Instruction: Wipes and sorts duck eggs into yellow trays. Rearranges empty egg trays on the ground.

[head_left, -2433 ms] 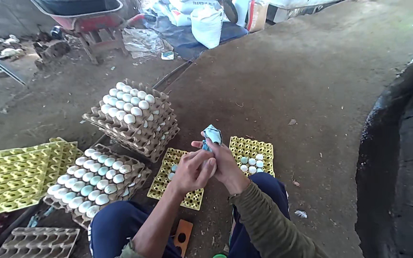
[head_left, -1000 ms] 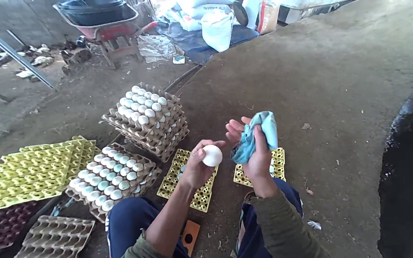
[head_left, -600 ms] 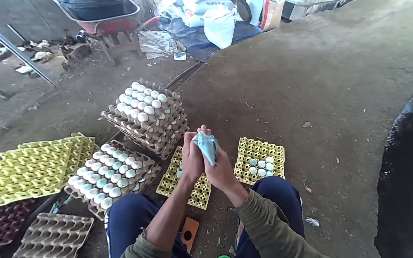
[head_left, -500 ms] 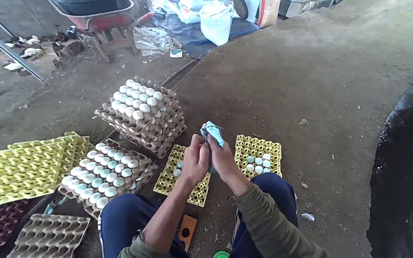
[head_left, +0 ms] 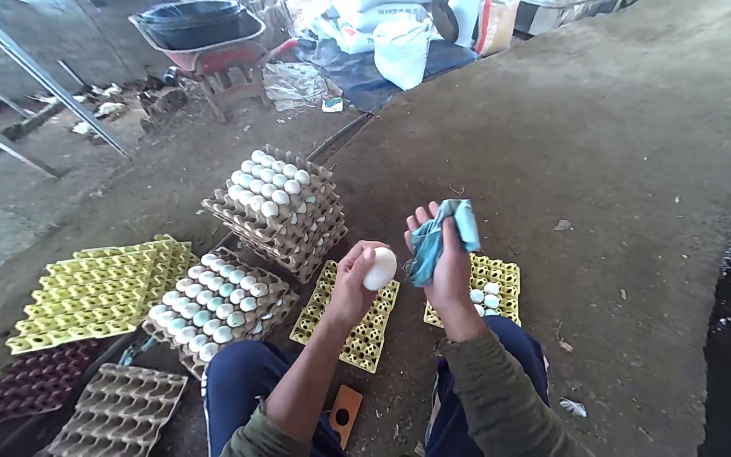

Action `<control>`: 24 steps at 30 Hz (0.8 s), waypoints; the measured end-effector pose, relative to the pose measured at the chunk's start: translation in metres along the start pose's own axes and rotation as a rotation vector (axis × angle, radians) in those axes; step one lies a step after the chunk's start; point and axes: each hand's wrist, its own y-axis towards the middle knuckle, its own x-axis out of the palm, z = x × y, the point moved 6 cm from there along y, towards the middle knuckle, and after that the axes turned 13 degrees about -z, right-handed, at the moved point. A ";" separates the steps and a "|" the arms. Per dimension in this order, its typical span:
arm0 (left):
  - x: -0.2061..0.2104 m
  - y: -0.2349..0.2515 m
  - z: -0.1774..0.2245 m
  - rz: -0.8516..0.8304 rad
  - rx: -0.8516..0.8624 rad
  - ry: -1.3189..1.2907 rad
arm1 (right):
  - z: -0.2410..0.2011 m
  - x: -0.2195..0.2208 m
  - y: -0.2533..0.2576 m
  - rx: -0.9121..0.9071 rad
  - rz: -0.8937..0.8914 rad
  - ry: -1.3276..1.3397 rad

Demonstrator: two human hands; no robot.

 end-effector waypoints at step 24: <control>0.013 -0.006 -0.015 -0.205 0.102 0.985 | 0.049 -0.007 -0.007 0.529 0.069 -0.143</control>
